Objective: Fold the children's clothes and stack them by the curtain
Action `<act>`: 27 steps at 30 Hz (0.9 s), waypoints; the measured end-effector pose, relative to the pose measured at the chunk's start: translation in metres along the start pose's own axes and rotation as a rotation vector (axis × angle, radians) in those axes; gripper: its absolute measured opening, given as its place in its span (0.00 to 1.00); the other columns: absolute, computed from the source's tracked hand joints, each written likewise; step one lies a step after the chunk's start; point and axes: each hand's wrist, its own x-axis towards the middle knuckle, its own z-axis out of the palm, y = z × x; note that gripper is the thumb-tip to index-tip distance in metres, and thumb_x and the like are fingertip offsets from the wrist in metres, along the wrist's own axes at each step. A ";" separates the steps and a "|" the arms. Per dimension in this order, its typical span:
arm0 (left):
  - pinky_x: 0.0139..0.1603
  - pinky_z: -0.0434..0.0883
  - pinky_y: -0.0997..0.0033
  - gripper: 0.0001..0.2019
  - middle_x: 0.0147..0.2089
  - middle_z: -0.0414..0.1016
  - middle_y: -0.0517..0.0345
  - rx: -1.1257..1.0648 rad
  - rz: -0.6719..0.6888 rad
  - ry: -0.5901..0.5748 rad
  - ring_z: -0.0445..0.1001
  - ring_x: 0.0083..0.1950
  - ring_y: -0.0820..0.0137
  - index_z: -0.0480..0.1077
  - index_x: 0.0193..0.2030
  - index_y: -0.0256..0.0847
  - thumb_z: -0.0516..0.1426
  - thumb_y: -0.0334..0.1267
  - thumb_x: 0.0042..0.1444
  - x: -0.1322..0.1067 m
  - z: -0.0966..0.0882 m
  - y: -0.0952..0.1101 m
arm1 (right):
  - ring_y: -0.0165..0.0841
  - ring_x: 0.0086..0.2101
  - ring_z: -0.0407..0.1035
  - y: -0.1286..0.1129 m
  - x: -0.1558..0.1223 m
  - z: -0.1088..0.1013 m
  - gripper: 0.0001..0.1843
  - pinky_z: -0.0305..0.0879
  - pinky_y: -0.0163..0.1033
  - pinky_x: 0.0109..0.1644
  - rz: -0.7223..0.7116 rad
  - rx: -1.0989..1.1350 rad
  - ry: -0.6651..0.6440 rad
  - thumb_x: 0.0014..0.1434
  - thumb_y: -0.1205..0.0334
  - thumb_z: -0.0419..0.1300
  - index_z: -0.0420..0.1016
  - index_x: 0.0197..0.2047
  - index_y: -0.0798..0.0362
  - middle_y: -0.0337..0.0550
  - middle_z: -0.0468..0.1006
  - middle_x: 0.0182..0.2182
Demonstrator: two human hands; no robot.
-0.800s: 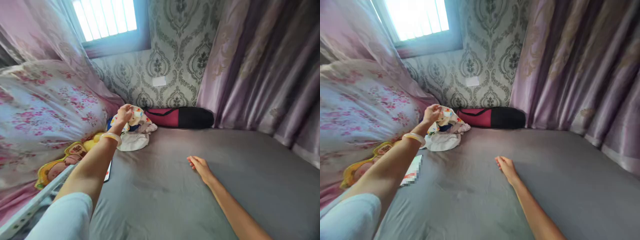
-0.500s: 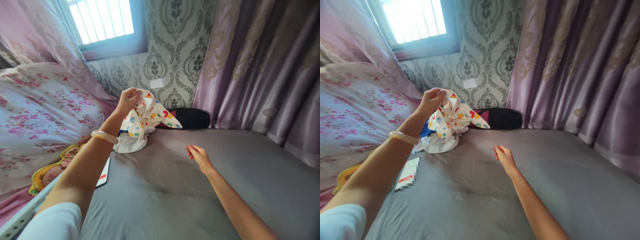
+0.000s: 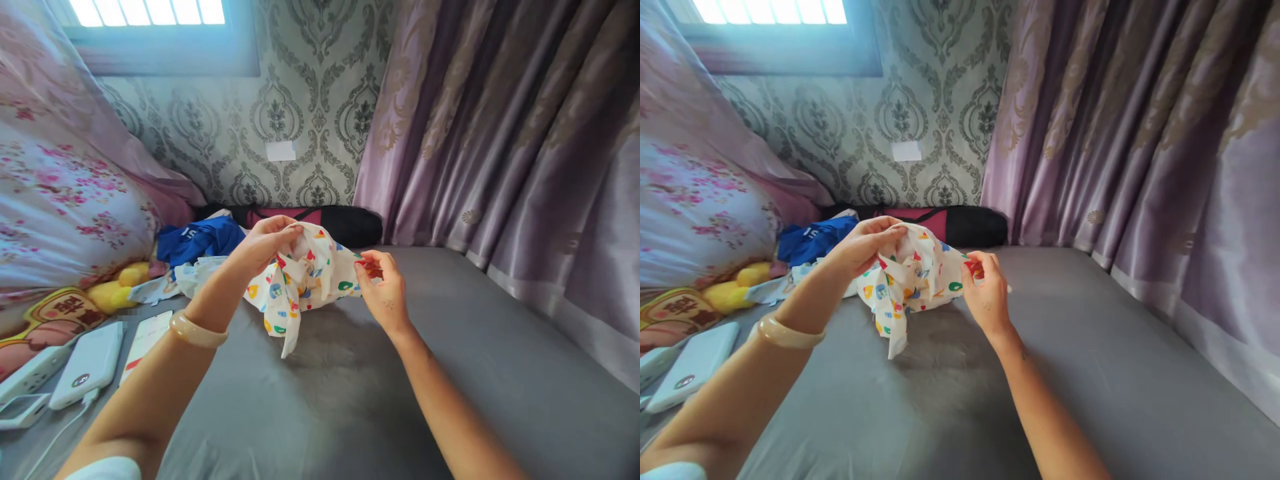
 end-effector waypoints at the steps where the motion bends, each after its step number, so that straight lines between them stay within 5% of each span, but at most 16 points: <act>1: 0.21 0.65 0.78 0.17 0.24 0.72 0.60 -0.023 -0.017 -0.010 0.69 0.22 0.76 0.72 0.32 0.36 0.68 0.44 0.40 -0.003 0.001 -0.004 | 0.34 0.39 0.71 0.003 -0.001 0.000 0.12 0.70 0.41 0.44 -0.040 -0.033 -0.025 0.58 0.59 0.59 0.71 0.46 0.50 0.45 0.74 0.40; 7: 0.22 0.66 0.77 0.16 0.23 0.72 0.60 -0.127 -0.154 -0.009 0.68 0.22 0.76 0.73 0.31 0.35 0.69 0.42 0.38 -0.012 0.003 -0.031 | 0.42 0.54 0.65 0.015 -0.005 0.008 0.23 0.62 0.51 0.59 -0.104 -0.154 -0.177 0.54 0.61 0.63 0.70 0.54 0.49 0.50 0.72 0.50; 13: 0.24 0.69 0.74 0.15 0.24 0.72 0.59 -0.226 -0.241 0.026 0.71 0.23 0.72 0.74 0.31 0.36 0.68 0.42 0.40 -0.016 -0.005 -0.063 | 0.37 0.37 0.74 0.024 -0.008 0.022 0.11 0.68 0.41 0.43 0.103 -0.036 -0.374 0.58 0.55 0.57 0.77 0.40 0.51 0.44 0.80 0.36; 17: 0.34 0.73 0.68 0.22 0.32 0.77 0.52 -0.236 -0.248 0.089 0.76 0.34 0.65 0.74 0.38 0.36 0.65 0.54 0.44 -0.027 -0.007 -0.068 | 0.36 0.32 0.73 0.026 -0.007 0.030 0.15 0.66 0.38 0.39 0.148 -0.043 -0.362 0.60 0.53 0.54 0.77 0.36 0.53 0.44 0.80 0.30; 22: 0.43 0.69 0.69 0.27 0.44 0.74 0.51 0.126 -0.029 0.359 0.73 0.45 0.65 0.70 0.46 0.39 0.59 0.60 0.50 -0.056 -0.007 -0.071 | 0.36 0.32 0.73 0.021 0.001 0.035 0.16 0.65 0.37 0.37 0.147 -0.053 -0.268 0.59 0.54 0.52 0.77 0.35 0.54 0.46 0.81 0.31; 25: 0.44 0.66 0.68 0.25 0.43 0.70 0.55 0.400 0.119 0.561 0.70 0.44 0.67 0.65 0.45 0.41 0.61 0.57 0.48 -0.079 -0.003 -0.076 | 0.36 0.32 0.73 0.016 0.006 0.038 0.16 0.65 0.37 0.36 0.144 -0.050 -0.249 0.58 0.54 0.53 0.78 0.34 0.54 0.47 0.81 0.31; 27: 0.42 0.65 0.67 0.24 0.39 0.67 0.58 0.557 0.160 0.592 0.68 0.41 0.67 0.62 0.41 0.43 0.64 0.54 0.45 -0.094 0.002 -0.080 | 0.37 0.32 0.73 0.014 0.008 0.040 0.16 0.65 0.38 0.36 0.143 -0.037 -0.247 0.58 0.53 0.54 0.78 0.34 0.54 0.47 0.81 0.30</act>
